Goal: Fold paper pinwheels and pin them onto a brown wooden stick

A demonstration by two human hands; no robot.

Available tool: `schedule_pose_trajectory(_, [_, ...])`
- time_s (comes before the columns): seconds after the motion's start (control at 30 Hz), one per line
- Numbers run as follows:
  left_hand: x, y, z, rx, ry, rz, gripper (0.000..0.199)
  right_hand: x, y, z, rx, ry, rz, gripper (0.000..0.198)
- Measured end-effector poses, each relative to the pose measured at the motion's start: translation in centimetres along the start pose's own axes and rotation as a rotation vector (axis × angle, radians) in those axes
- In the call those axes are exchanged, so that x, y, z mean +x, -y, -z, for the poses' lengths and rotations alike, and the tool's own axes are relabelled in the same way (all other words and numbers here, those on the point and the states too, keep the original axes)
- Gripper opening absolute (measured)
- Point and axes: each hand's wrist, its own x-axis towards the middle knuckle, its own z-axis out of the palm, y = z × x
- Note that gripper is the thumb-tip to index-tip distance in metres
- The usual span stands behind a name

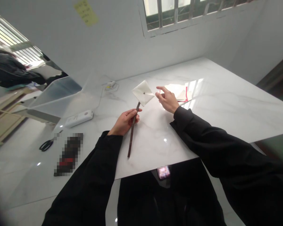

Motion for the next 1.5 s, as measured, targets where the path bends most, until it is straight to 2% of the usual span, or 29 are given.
schedule_pose_trajectory(0.13, [-0.2,-0.1,-0.1,0.019,0.016,0.006,0.043,-0.1,0.0,-0.3,-0.043,0.029,-0.023,0.047])
schedule_pose_trajectory(0.27, [-0.3,-0.2,-0.1,0.018,0.01,0.01,0.043,-0.1,-0.1,-0.5,0.009,0.007,-0.058,0.063])
schedule_pose_trajectory(0.37, [-0.3,-0.2,-0.1,0.005,-0.002,-0.002,0.043,-0.1,-0.1,-0.5,0.045,0.087,-0.08,0.067])
schedule_pose_trajectory(0.47, [-0.3,-0.2,-0.1,0.0,-0.028,-0.014,0.044,-0.2,0.0,-0.6,-0.013,0.164,-0.098,0.071])
schedule_pose_trajectory(0.67, [-0.2,-0.1,0.0,0.018,-0.04,0.0,0.045,-0.5,0.1,-1.1,-0.088,0.052,-0.026,0.054])
schedule_pose_trajectory(0.8, [-0.2,-0.1,0.0,0.042,-0.026,0.003,0.042,-0.6,0.0,-1.2,-0.071,0.012,-0.037,0.072])
schedule_pose_trajectory(0.93, [-0.3,-0.2,-0.1,0.081,0.015,0.028,0.041,-0.6,0.3,-0.7,-0.127,-0.058,0.013,0.09])
schedule_pose_trajectory(1.0, [-0.4,-0.2,-0.2,0.083,0.035,0.039,0.041,-0.5,0.3,-0.3,-0.171,-0.052,0.042,0.084])
schedule_pose_trajectory(1.1, [-0.4,-0.2,-0.2,0.063,0.038,0.031,0.041,-0.4,0.0,0.0,-0.29,0.027,-0.003,0.054])
schedule_pose_trajectory(1.23, [-0.3,-0.1,-0.1,0.028,0.006,0.013,0.041,-0.2,-0.9,-0.4,-0.397,0.102,-0.067,0.063])
schedule_pose_trajectory(1.5, [-0.3,0.0,-0.1,0.038,-0.002,0.034,0.042,-0.2,-1.2,-0.9,-0.417,-0.021,0.008,0.038])
